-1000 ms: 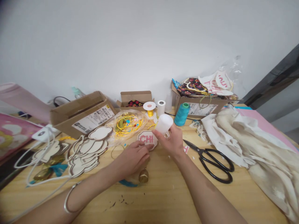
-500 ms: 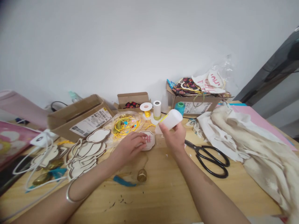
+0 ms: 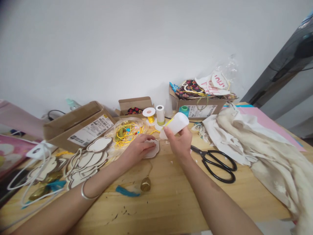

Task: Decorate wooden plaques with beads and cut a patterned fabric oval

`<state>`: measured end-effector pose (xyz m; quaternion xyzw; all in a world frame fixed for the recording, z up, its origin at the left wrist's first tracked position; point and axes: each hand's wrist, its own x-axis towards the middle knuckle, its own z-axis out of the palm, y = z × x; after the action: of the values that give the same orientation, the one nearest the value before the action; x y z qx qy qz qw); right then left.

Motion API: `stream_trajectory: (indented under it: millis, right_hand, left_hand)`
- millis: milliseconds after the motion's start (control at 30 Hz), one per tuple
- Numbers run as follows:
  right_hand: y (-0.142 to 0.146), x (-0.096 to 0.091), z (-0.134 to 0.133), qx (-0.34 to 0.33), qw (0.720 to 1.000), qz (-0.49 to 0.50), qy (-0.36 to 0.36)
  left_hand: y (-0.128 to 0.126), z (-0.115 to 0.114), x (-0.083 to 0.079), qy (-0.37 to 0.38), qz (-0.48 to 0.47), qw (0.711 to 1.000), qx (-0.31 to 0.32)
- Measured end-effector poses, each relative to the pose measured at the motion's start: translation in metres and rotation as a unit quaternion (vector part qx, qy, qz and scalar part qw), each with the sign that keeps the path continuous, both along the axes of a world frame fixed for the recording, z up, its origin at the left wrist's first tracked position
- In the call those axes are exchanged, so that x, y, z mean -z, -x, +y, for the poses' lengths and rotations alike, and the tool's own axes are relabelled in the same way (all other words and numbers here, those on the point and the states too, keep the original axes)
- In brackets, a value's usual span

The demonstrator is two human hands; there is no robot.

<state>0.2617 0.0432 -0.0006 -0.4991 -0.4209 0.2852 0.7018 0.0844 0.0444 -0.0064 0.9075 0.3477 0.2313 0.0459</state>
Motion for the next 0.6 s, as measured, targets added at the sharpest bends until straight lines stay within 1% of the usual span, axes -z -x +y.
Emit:
stream_trajectory:
  millis: [200,267,467,600]
  right_hand:
    - [0.000,-0.001,0.000,0.006,1.000,-0.005,-0.010]
    - [-0.001,0.000,0.000,0.008,1.000,-0.004,-0.014]
    - [0.000,0.000,0.000,0.005,1.000,0.006,-0.006]
    - [0.000,-0.001,0.000,0.003,1.000,0.010,-0.007]
  left_hand:
    - [0.004,-0.002,0.000,0.013,-0.035,0.999,0.011]
    - [0.007,-0.005,-0.001,0.011,-0.032,0.999,0.017]
    - [0.015,-0.016,0.000,-0.051,0.061,0.996,0.027]
    - [0.017,-0.019,0.003,-0.048,0.095,0.994,0.019]
